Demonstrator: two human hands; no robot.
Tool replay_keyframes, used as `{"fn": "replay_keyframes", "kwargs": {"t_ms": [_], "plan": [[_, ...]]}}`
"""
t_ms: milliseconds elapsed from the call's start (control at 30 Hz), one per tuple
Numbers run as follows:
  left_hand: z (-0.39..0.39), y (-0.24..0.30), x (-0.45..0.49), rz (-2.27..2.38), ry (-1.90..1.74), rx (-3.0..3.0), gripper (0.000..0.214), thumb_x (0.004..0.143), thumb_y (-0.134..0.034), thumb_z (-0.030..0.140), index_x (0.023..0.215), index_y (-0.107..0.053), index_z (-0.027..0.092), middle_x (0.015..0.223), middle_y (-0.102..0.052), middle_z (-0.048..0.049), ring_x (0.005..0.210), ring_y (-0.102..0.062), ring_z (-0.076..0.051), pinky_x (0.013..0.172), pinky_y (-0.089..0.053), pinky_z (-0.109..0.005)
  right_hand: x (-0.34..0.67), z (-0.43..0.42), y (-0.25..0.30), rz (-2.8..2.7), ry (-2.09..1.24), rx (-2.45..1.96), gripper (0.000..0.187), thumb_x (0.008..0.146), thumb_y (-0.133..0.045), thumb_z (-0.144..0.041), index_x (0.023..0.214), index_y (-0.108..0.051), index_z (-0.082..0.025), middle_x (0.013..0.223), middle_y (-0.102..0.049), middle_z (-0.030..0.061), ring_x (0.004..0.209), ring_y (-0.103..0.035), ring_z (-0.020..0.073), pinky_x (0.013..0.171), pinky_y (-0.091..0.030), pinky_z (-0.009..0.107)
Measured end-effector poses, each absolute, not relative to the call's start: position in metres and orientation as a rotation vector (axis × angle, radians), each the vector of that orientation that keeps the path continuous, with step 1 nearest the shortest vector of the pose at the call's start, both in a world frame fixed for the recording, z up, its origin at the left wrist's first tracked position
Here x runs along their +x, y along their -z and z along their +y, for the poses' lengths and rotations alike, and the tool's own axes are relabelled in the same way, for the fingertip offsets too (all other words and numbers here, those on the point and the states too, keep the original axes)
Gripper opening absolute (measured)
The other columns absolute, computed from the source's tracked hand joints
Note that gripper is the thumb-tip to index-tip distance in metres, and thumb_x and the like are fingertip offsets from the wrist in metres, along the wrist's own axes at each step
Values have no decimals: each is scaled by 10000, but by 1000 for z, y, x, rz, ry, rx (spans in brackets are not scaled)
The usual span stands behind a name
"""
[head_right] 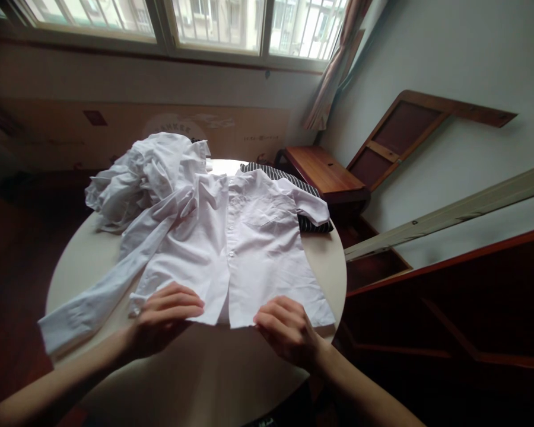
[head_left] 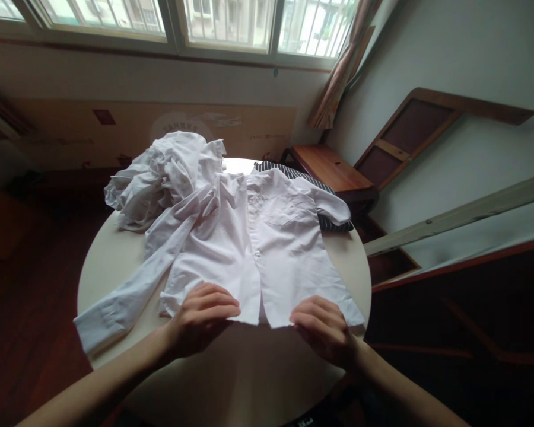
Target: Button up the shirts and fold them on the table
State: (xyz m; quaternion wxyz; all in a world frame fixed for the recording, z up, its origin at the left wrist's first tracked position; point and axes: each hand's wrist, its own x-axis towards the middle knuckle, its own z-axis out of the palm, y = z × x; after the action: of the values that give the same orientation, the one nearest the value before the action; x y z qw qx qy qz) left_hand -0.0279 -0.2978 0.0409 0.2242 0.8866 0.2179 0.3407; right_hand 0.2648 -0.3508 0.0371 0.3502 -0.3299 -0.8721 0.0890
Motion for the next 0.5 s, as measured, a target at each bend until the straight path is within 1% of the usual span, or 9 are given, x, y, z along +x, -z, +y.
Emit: {"fn": "replay_keyframes", "kwargs": {"t_ms": [100, 167, 233, 300, 333, 367, 433, 467, 500], "plan": [[-305, -37, -17, 494, -695, 2676, 187, 875, -496, 203, 1016, -619, 212, 916, -685, -71, 885, -601, -179, 774, -461, -320, 264, -356, -36, -2575, -149, -758, 139, 861, -500, -97, 908, -596, -187, 733, -623, 43, 653, -537, 159, 587, -413, 312], [-308, -35, -10, 443, -582, 2754, 180, 888, -484, 253, 999, -615, 199, 911, -674, -78, 877, -594, -185, 770, -456, -321, 262, -357, -34, -2708, -125, -800, 138, 877, -474, -101, 834, -587, -168, 704, -593, 39, 641, -512, 155, 576, -386, 307], [-307, -35, -8, 404, -499, 2796, 218, 891, -486, 335, 1005, -607, 194, 941, -664, -87, 893, -584, -195, 786, -453, -329, 261, -354, -35, -2766, -193, -846, 138, 889, -474, -139, 799, -575, -167, 705, -577, 37, 651, -500, 154, 586, -380, 299], [-303, -37, -15, 411, -491, 2833, 325, 877, -490, 433, 1063, -586, 184, 1008, -649, -106, 942, -567, -220, 822, -444, -355, 263, -348, -41, -2706, -320, -864, 111, 901, -491, -215, 858, -581, -167, 768, -593, 46, 698, -514, 153, 630, -399, 293], [-301, -39, -22, 435, -503, 2856, 402, 863, -493, 486, 1107, -568, 176, 1047, -637, -119, 969, -555, -237, 841, -436, -377, 265, -344, -45, -2653, -369, -882, 136, 901, -509, -276, 924, -583, -165, 831, -605, 61, 756, -530, 162, 676, -414, 297], [-297, -40, -31, 466, -514, 2884, 484, 843, -495, 539, 1149, -547, 168, 1077, -625, -131, 984, -545, -254, 854, -428, -398, 267, -340, -49, -2610, -395, -904, 224, 890, -531, -349, 1005, -575, -162, 914, -611, 82, 832, -541, 179, 733, -422, 312], [-292, -41, -53, 538, -508, 2938, 611, 791, -503, 628, 1181, -522, 157, 1080, -611, -143, 965, -539, -272, 853, -421, -424, 272, -333, -53, -2598, -400, -949, 481, 826, -581, -506, 1156, -527, -161, 1095, -580, 126, 984, -521, 228, 838, -410, 357], [-290, -40, -64, 574, -489, 2953, 617, 776, -510, 641, 1161, -527, 158, 1045, -613, -136, 928, -544, -264, 835, -426, -418, 273, -332, -51, -2631, -399, -961, 582, 782, -602, -565, 1196, -506, -167, 1148, -557, 136, 1021, -506, 249, 862, -400, 377], [-289, -37, -74, 609, -476, 2958, 557, 784, -520, 611, 1114, -540, 163, 983, -616, -116, 875, -549, -243, 804, -434, -394, 274, -331, -46, -2672, -399, -968, 613, 756, -616, -584, 1198, -503, -174, 1156, -550, 136, 1013, -502, 258, 856, -398, 386]]}}
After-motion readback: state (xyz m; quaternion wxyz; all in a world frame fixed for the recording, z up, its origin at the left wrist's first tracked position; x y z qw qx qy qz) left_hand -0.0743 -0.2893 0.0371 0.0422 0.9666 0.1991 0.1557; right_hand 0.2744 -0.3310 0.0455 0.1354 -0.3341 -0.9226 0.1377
